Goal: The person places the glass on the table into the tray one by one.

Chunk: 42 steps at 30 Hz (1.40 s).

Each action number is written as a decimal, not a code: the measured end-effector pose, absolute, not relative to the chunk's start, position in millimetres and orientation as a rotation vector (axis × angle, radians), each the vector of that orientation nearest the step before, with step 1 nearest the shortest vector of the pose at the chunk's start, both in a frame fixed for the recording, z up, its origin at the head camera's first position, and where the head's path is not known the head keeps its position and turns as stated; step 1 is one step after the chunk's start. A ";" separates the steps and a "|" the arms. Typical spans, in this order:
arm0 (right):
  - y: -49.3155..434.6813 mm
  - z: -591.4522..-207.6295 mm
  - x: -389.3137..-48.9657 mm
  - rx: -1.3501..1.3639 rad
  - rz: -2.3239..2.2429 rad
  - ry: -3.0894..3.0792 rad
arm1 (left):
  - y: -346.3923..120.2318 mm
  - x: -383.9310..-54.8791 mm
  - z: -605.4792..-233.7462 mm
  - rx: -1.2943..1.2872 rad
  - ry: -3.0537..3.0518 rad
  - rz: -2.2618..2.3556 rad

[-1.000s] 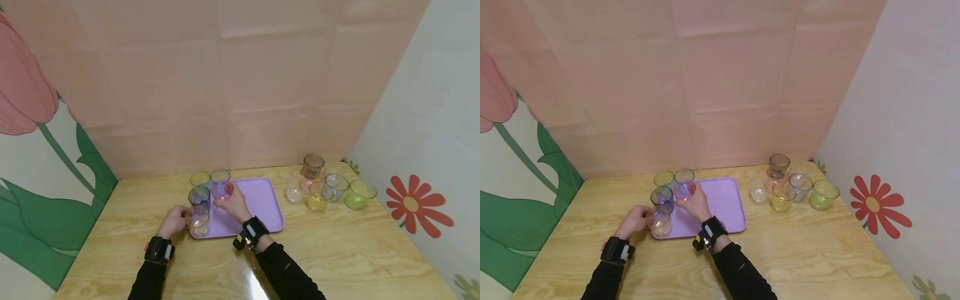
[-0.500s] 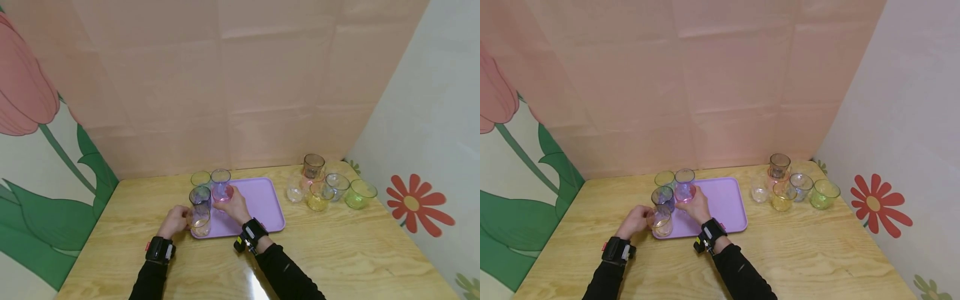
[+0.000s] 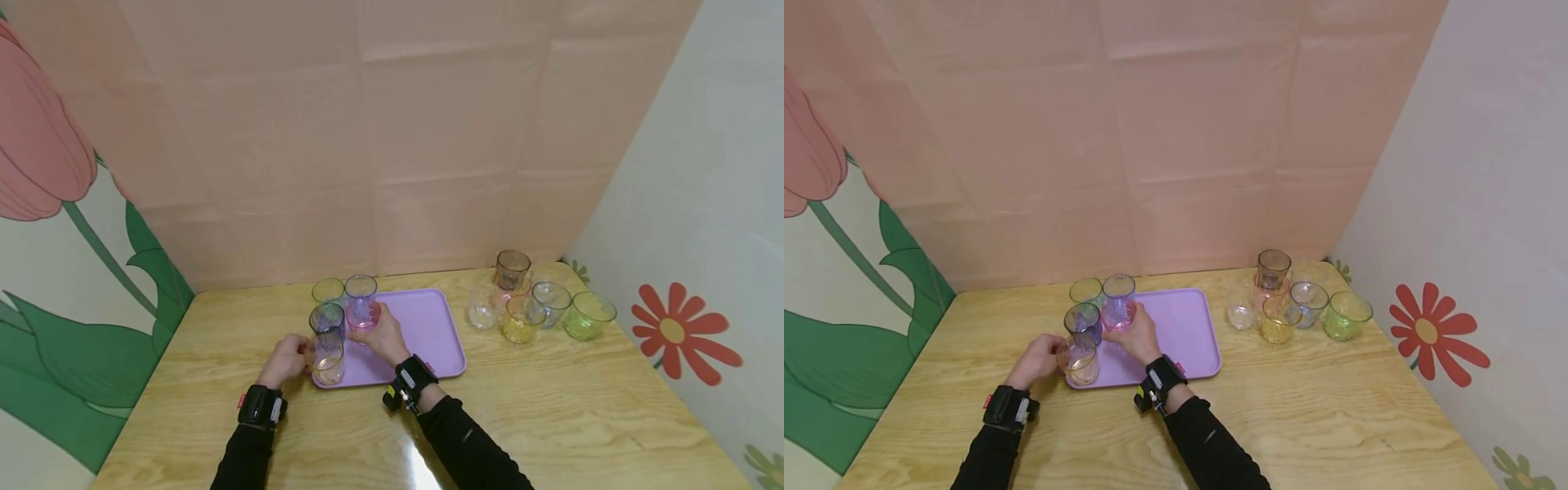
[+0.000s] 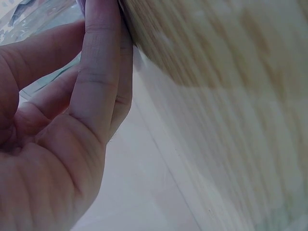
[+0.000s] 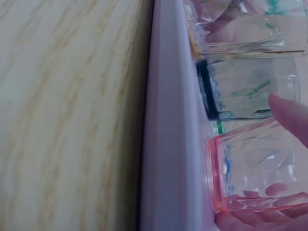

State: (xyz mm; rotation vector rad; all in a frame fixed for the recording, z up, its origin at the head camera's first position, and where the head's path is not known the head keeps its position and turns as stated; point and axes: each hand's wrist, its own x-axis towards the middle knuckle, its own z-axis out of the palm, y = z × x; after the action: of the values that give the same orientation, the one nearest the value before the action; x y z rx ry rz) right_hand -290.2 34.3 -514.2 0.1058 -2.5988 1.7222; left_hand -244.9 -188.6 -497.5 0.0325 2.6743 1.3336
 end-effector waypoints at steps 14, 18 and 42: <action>41.4 -511.7 -288.4 0.123 1.753 -2.654 | -189.2 -242.9 -498.6 0.010 2.667 1.313; 51.4 -506.6 -287.4 0.163 1.746 -2.672 | -188.5 -243.9 -498.4 -0.006 2.658 1.322; 157.5 -480.2 -276.3 0.207 1.762 -2.256 | -189.0 -245.4 -499.4 0.000 2.646 1.350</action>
State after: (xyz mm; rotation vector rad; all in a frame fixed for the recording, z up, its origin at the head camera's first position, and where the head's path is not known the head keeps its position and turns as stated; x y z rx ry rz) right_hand -276.3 157.5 -480.2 0.2073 -2.2559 1.7623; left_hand -245.4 -189.0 -499.4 -0.0001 2.6458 1.3497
